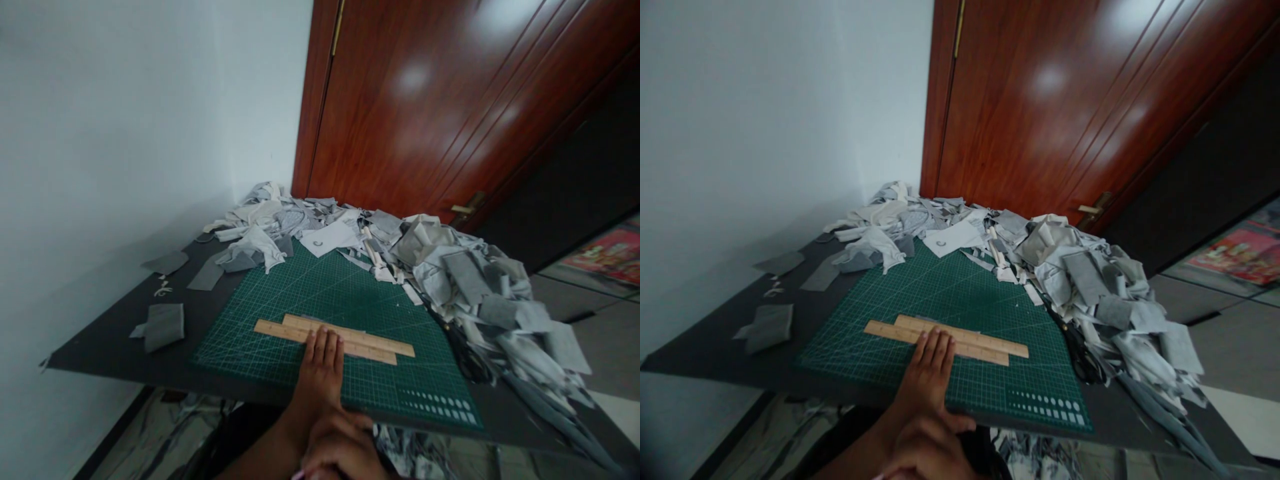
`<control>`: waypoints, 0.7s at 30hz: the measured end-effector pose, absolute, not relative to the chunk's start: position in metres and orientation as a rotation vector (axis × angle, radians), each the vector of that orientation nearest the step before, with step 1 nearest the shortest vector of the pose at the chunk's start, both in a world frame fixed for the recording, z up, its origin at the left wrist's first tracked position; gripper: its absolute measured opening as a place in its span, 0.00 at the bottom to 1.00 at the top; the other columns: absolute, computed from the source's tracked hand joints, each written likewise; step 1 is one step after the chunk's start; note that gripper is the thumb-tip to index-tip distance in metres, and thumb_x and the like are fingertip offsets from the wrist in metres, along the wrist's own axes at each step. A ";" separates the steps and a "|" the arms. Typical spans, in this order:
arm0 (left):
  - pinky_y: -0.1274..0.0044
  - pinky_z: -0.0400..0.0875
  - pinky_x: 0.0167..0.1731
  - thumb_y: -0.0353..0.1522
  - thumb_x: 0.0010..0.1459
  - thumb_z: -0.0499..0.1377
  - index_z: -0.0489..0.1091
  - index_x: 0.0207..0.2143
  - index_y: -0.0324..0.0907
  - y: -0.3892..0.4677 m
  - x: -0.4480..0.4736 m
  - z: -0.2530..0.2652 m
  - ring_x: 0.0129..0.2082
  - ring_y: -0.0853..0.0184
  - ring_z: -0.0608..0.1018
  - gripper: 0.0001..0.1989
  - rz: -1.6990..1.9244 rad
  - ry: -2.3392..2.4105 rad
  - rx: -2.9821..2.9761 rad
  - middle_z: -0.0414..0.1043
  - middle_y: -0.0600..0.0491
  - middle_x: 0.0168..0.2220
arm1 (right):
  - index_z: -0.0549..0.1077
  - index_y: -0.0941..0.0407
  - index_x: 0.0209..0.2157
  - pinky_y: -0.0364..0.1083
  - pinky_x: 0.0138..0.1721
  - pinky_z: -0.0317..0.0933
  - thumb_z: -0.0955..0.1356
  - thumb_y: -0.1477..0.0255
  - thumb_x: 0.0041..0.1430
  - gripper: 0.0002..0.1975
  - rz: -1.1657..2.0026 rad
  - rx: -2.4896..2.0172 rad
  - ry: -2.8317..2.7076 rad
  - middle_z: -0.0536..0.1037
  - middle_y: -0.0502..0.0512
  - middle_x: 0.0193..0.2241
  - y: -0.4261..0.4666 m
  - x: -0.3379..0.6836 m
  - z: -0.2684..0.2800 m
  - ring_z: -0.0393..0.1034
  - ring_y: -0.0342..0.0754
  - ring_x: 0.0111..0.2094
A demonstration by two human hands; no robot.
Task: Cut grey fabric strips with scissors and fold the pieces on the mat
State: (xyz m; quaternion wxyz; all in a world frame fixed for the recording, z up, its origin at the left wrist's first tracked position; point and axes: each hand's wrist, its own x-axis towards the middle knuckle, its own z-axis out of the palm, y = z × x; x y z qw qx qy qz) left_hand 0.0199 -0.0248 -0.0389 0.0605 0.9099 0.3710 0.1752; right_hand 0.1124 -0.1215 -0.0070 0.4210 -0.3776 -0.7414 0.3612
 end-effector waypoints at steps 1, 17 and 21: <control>0.50 0.54 0.67 0.45 0.67 0.52 0.62 0.67 0.35 -0.026 0.020 -0.040 0.70 0.45 0.62 0.33 0.554 1.147 2.763 0.64 0.37 0.68 | 0.80 0.33 0.46 0.56 0.34 0.74 0.69 0.60 0.65 0.10 0.850 -0.925 -1.806 0.83 0.51 0.33 -0.114 0.117 0.008 0.77 0.55 0.33; 0.49 0.43 0.70 0.71 0.40 0.57 0.63 0.65 0.28 -0.035 0.021 -0.019 0.71 0.36 0.57 0.66 0.631 1.139 2.666 0.62 0.29 0.67 | 0.80 0.55 0.35 0.47 0.44 0.67 0.68 0.82 0.65 0.10 0.451 -1.222 -2.171 0.80 0.54 0.34 0.056 0.148 0.023 0.74 0.49 0.38; 0.51 0.43 0.71 0.71 0.38 0.58 0.68 0.62 0.29 -0.037 0.021 -0.016 0.69 0.36 0.61 0.65 0.588 1.168 2.659 0.66 0.30 0.64 | 0.80 0.56 0.35 0.45 0.42 0.67 0.68 0.84 0.64 0.11 0.410 -1.216 -2.278 0.80 0.54 0.33 0.063 0.146 0.022 0.74 0.48 0.36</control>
